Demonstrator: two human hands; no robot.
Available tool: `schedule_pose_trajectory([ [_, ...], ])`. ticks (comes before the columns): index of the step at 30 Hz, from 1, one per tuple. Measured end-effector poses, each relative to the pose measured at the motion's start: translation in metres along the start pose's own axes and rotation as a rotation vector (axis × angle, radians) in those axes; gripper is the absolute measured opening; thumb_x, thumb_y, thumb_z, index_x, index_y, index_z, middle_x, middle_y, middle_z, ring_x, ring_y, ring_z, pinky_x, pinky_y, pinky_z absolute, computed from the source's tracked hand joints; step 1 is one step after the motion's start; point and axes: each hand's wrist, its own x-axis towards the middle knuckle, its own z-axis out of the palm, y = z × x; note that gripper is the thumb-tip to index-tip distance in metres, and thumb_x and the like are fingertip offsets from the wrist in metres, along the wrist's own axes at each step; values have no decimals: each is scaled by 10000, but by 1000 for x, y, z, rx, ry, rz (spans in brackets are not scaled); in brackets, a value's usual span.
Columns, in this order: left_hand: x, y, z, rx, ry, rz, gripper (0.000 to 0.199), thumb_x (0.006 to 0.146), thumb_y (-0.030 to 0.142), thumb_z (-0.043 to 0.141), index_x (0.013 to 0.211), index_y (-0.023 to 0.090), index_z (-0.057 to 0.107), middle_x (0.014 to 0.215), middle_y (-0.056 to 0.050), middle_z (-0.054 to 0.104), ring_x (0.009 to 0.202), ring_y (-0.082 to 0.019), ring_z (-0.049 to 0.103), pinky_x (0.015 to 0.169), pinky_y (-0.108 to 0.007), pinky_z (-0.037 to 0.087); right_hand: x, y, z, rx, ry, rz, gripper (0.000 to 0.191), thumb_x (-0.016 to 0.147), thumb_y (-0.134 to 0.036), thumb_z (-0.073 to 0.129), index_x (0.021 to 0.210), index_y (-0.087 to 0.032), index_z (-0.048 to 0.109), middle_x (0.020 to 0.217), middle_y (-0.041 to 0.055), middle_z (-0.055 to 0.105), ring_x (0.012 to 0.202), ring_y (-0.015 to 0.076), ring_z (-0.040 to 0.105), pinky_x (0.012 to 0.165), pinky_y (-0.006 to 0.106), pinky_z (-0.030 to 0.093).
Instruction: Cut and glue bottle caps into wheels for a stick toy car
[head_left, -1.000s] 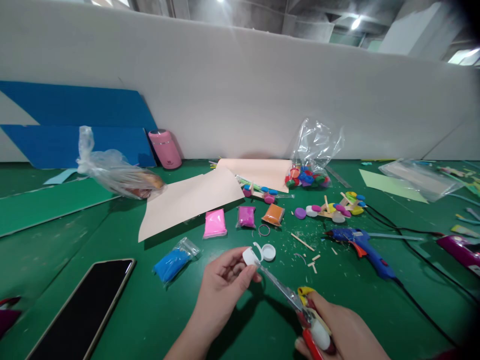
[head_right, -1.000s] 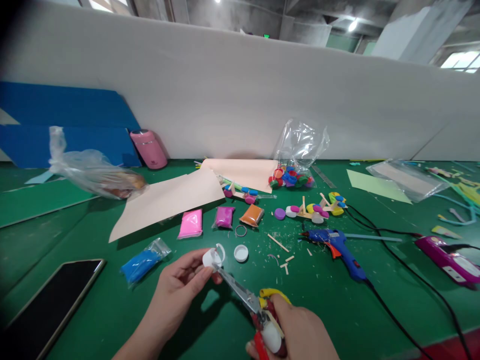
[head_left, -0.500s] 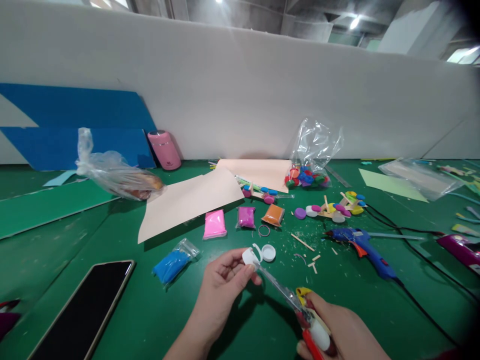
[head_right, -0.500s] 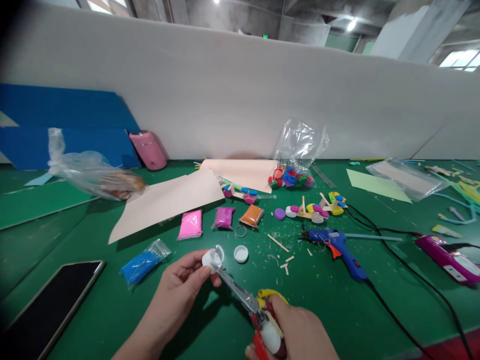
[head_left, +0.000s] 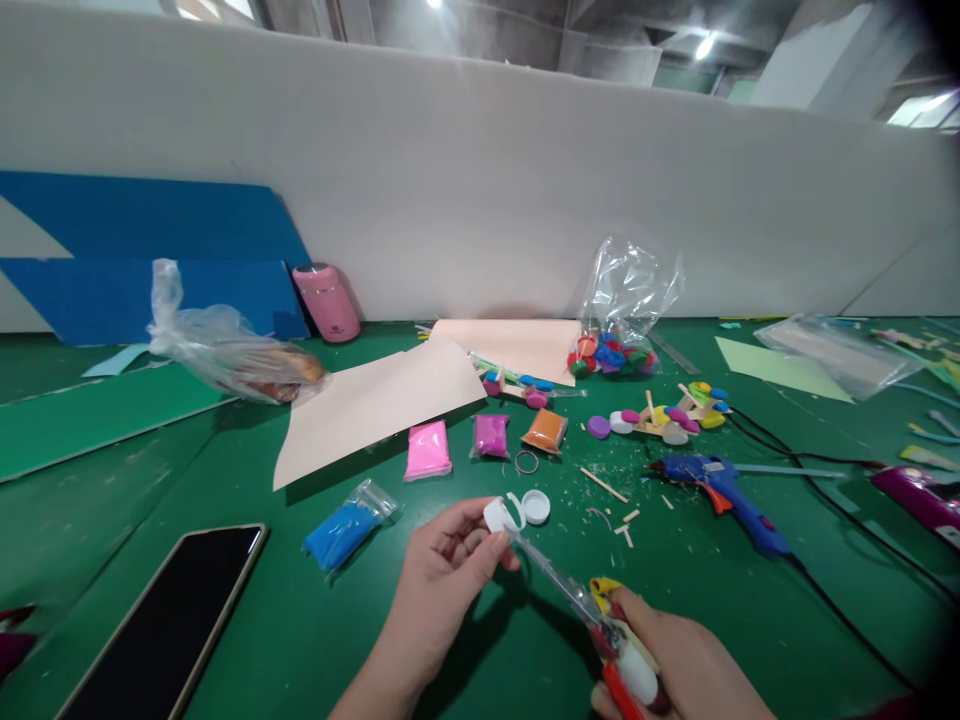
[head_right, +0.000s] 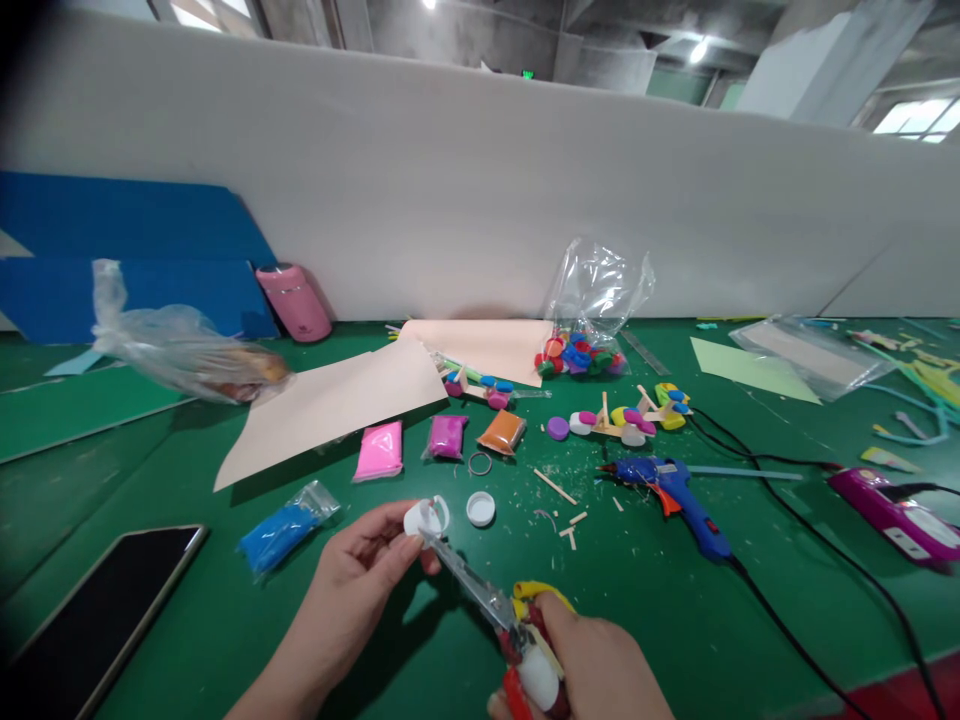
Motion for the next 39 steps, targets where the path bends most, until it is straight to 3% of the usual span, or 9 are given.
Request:
schedule_pose_trajectory([
  [26,0,3,0,84,44,15,230,623,227,672,839,152,645,614,-9,634,549,-118,575,527,-199,461,-1,-1,0,-7,-43,24,149,633,-320,567,696,-220,476,567,-14,604,500,153,556,443,197,322],
  [39,-2,1,0,63,30,27,234,641,186,665,870,158,626,687,-7,633,602,-107,576,590,-193,467,1,1,0,-17,-21,12,163,629,-321,555,716,-219,462,600,1,598,501,155,528,450,208,318],
])
